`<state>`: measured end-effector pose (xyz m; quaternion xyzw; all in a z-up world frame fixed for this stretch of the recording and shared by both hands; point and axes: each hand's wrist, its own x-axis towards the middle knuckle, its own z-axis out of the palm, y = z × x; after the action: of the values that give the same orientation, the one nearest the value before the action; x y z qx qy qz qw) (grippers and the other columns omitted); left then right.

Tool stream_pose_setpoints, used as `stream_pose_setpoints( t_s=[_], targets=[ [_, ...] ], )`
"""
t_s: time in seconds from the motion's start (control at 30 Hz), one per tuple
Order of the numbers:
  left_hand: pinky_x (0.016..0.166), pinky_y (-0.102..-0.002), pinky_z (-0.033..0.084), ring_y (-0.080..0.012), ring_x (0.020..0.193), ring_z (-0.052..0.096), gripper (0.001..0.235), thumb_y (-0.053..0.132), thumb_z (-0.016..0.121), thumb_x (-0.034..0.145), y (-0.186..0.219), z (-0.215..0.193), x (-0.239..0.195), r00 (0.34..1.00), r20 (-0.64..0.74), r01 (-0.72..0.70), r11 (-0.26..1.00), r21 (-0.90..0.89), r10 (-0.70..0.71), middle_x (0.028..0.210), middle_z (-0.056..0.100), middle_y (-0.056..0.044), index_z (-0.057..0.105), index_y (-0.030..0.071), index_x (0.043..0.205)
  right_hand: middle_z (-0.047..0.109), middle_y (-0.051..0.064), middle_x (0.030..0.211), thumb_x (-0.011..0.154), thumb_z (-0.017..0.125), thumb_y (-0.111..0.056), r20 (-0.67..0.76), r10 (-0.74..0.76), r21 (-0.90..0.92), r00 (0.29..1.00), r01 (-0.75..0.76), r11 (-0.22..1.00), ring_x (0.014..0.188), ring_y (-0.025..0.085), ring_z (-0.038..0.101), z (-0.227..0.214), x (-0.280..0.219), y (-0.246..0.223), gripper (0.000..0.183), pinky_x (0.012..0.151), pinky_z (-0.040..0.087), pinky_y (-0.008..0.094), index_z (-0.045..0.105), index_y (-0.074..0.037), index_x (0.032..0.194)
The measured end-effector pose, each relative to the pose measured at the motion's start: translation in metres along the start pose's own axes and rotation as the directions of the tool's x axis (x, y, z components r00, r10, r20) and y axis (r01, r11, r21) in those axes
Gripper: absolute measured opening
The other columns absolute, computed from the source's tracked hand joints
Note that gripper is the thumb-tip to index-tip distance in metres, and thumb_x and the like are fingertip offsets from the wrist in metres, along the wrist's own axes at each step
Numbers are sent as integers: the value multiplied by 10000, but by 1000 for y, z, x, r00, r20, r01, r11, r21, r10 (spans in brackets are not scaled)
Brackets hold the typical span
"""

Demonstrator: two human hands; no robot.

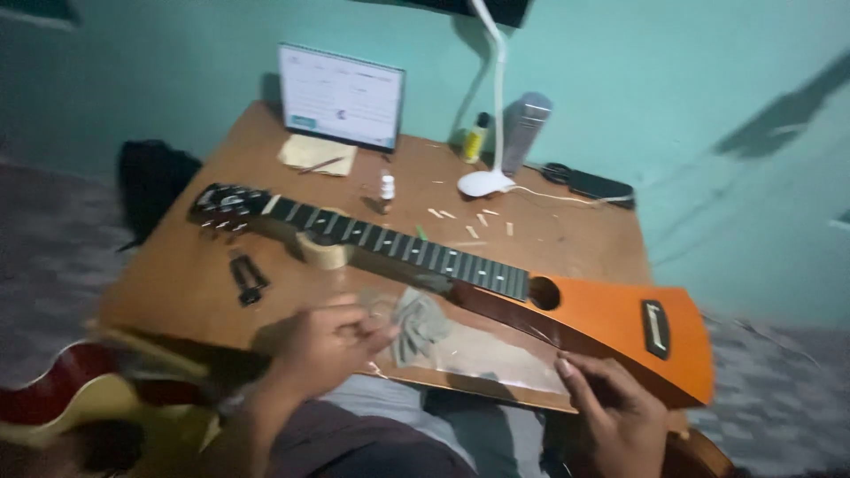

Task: The person cleans the headstock and body of an acoustic guitar using a cloth. They then handle a guitar string, preparing it for installation.

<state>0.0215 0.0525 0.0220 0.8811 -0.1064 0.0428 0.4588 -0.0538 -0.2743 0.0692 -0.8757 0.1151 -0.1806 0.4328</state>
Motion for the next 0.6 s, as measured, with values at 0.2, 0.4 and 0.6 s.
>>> stream_pose_setpoints(
  t_s=[0.2, 0.4, 0.6],
  targets=[
    [777, -435, 466, -249, 785, 608, 374, 503, 774, 823, 4, 7, 13, 926, -24, -327, 832, 448, 377, 674, 697, 92, 647, 244, 585, 882, -6, 940, 824, 773, -154, 38, -39, -191, 999, 46, 981, 873, 107, 796, -57, 12, 49, 132, 849, 584, 266, 860, -96, 905],
    [1027, -667, 393, -245, 908, 637, 405, 468, 801, 772, 59, 50, 29, 624, -31, -695, 573, 433, 780, 1053, 671, -35, 745, 285, 1129, 742, 12, 826, 928, 745, -225, 449, -414, 132, 792, 400, 907, 758, 134, 728, -29, 1, 13, 137, 709, 548, 256, 809, -121, 991],
    [641, -290, 596, -140, 746, 814, 319, 436, 656, 974, 103, 87, 44, 651, 416, -548, 772, -321, 635, 965, 837, 28, 781, 148, 1032, 743, 27, 878, 957, 695, -148, 431, -447, 207, 784, 397, 894, 794, 151, 720, -36, 15, 0, 162, 750, 542, 256, 798, -122, 1079]
  ],
)
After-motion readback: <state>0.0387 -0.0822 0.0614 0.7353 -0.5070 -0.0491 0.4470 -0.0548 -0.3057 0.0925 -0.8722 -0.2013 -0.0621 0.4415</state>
